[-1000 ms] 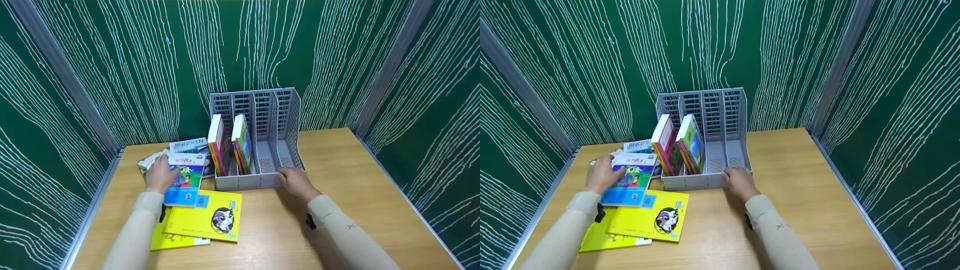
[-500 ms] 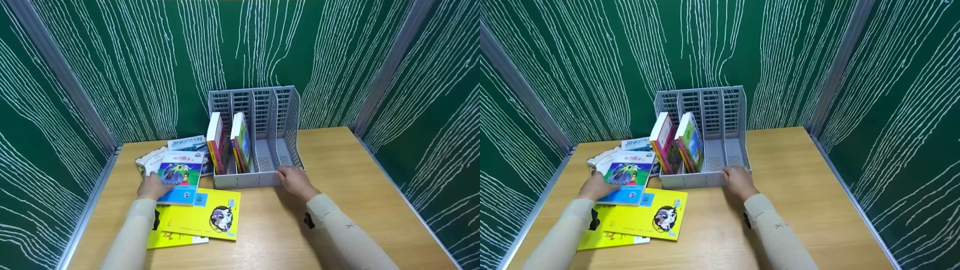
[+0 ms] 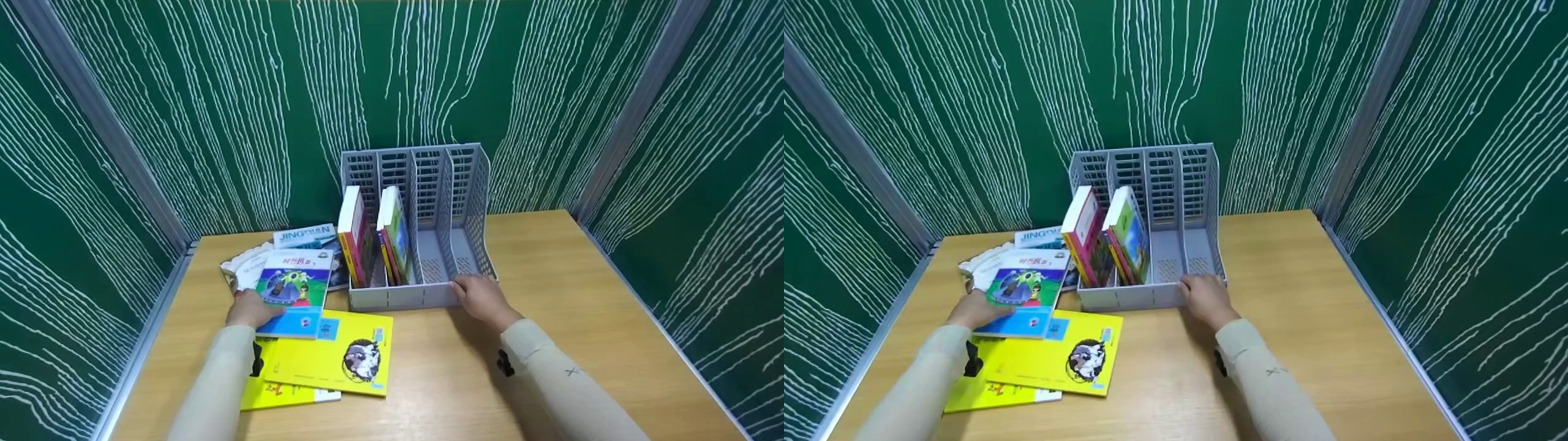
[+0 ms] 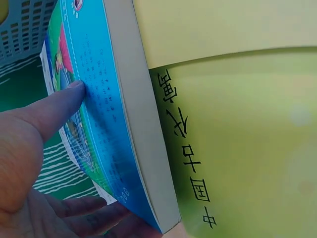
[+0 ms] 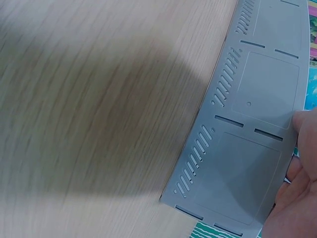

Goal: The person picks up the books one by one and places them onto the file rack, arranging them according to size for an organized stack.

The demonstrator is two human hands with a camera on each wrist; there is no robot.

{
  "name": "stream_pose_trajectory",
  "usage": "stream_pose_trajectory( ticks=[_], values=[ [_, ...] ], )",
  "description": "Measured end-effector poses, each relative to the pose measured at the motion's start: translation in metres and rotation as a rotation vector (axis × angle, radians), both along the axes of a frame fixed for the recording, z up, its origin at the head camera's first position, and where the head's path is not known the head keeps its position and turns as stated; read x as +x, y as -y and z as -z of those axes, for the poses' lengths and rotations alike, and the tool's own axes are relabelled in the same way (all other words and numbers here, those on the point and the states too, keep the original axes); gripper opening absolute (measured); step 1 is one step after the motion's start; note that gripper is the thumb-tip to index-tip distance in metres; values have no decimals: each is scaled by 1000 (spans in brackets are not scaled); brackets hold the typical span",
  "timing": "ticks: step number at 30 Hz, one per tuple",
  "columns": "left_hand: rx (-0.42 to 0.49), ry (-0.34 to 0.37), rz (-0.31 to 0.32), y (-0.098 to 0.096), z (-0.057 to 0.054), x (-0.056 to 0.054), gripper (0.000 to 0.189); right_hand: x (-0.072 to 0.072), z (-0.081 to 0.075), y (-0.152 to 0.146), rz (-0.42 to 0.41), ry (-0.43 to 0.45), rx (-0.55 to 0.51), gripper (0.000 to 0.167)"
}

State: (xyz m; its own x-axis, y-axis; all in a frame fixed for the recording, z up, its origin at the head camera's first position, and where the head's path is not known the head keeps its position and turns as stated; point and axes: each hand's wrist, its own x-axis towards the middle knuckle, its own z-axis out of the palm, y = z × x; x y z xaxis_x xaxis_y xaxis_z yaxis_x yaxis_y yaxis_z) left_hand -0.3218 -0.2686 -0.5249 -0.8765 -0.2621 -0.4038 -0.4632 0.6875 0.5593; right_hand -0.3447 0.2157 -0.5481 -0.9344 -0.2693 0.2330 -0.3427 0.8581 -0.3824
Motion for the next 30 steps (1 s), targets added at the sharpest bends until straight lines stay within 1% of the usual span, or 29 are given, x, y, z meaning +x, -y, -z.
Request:
stream_pose_trajectory(
  ticks=[6, 8, 11, 16, 20, 22, 27, 30],
  values=[
    [6, -24, -15, -2, -4, 3, 87, 0, 0, 0, 9, 27, 4, 34],
    [9, -26, -15, -1, -5, 3, 90, -1, 0, 0, 13, 32, 2, 32],
    [39, -16, -45, 0, -6, 0, 94, -1, 0, -1, 13, 35, 2, 30],
    [125, 21, -70, 7, -8, -3, 99, 0, 2, 0, 10, 32, -1, 26],
    [197, 27, -65, 13, -6, -4, 106, 1, 3, 1, 9, 23, -6, 24],
    [238, 34, -74, 14, -4, -5, 109, 2, 4, 1, 11, 32, -3, 25],
    [358, 55, -134, 12, -1, -4, 114, 1, 2, 0, 29, 75, 11, 26],
    [421, 50, -170, 8, 0, -5, 111, 0, 1, 1, 34, 83, 15, 26]
  ],
)
